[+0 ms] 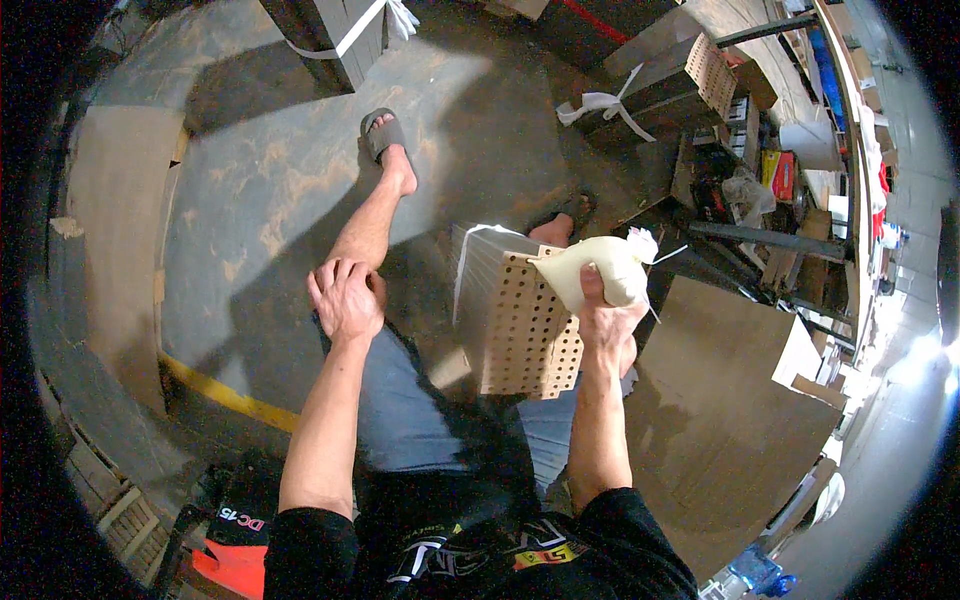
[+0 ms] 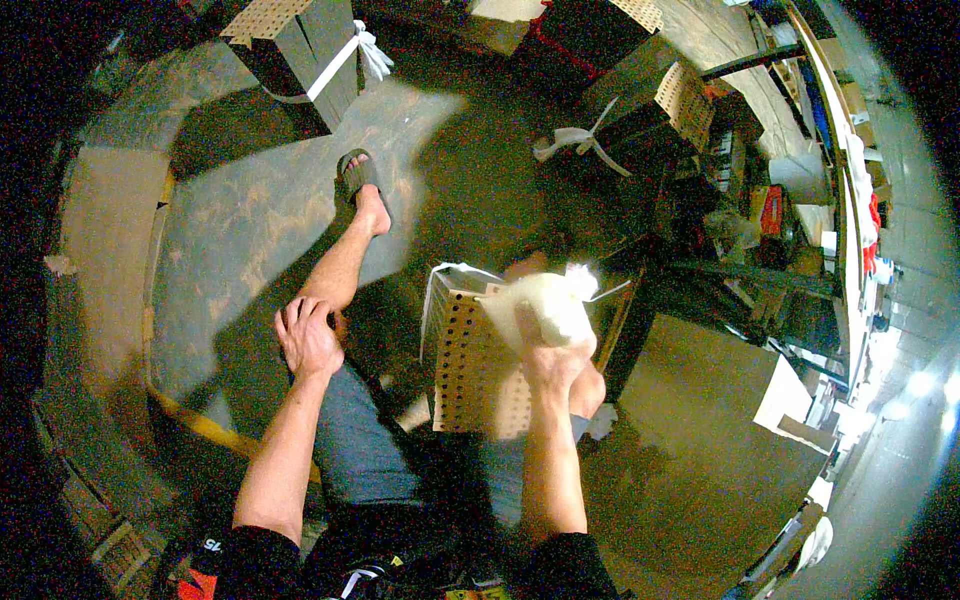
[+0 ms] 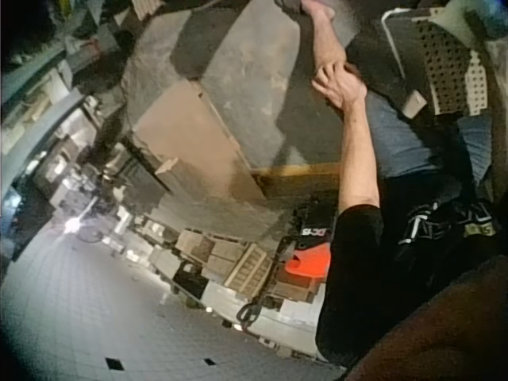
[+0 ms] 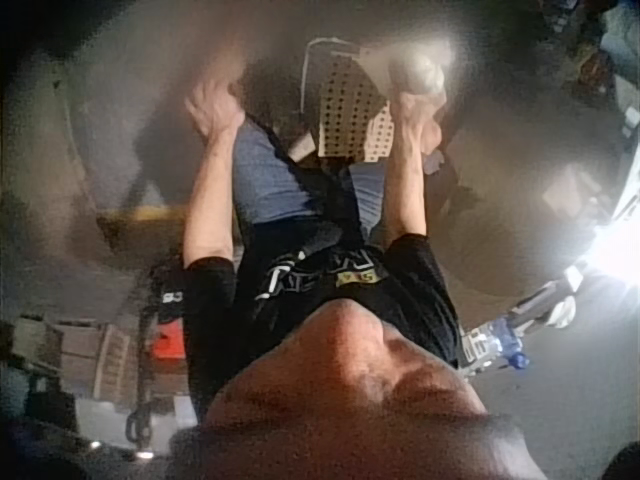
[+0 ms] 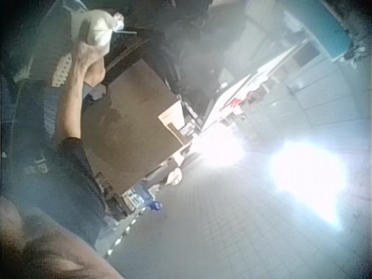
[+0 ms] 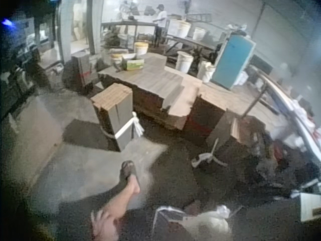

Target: The person inserts small wooden pegs into a lattice frame, uses a mallet to secure them, and applies a liquid from a bag to the joints before moving the assembled section onto a stack.

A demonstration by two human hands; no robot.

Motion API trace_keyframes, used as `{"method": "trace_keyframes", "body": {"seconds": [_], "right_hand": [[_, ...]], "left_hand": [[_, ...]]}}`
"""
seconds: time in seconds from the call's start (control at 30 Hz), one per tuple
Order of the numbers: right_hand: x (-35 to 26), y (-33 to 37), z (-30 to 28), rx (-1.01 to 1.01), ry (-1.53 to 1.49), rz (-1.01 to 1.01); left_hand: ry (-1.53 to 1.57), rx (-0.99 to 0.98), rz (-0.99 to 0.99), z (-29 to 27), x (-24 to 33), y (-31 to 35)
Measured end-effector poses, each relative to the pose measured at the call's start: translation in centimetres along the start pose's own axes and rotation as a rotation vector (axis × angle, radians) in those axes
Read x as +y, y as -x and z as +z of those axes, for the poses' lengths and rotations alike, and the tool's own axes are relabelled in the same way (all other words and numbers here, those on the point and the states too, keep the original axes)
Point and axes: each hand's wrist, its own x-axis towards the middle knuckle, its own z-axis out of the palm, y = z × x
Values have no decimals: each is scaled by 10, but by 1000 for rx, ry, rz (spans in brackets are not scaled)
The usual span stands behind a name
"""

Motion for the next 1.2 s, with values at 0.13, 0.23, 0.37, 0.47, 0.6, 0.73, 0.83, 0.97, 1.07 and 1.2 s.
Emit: {"method": "trace_keyframes", "body": {"seconds": [0.13,0.23,0.37,0.47,0.6,0.73,0.83,0.97,1.07,1.2], "right_hand": [[-11,-1,2,18,-66,-14],[-24,0,6,-4,-58,-16],[-27,2,4,-32,25,42],[-42,6,-3,28,-112,228],[-18,1,-14,55,-235,-9],[-46,1,-2,34,-100,165],[-34,1,5,-26,-57,168],[-21,1,16,-11,-71,8],[-28,3,17,-63,-39,45],[-28,5,16,-73,-37,29]], "left_hand": [[7,-19,2,-1,1,-1],[0,-41,5,-3,1,-1],[5,-11,12,-1,1,-1],[6,-9,-6,-1,0,-1],[26,18,-14,6,0,-2],[20,61,-18,11,-3,1],[16,61,-4,8,-1,0],[15,37,-7,8,-2,0],[24,54,3,8,-4,0],[20,49,-1,8,-2,0]]}}
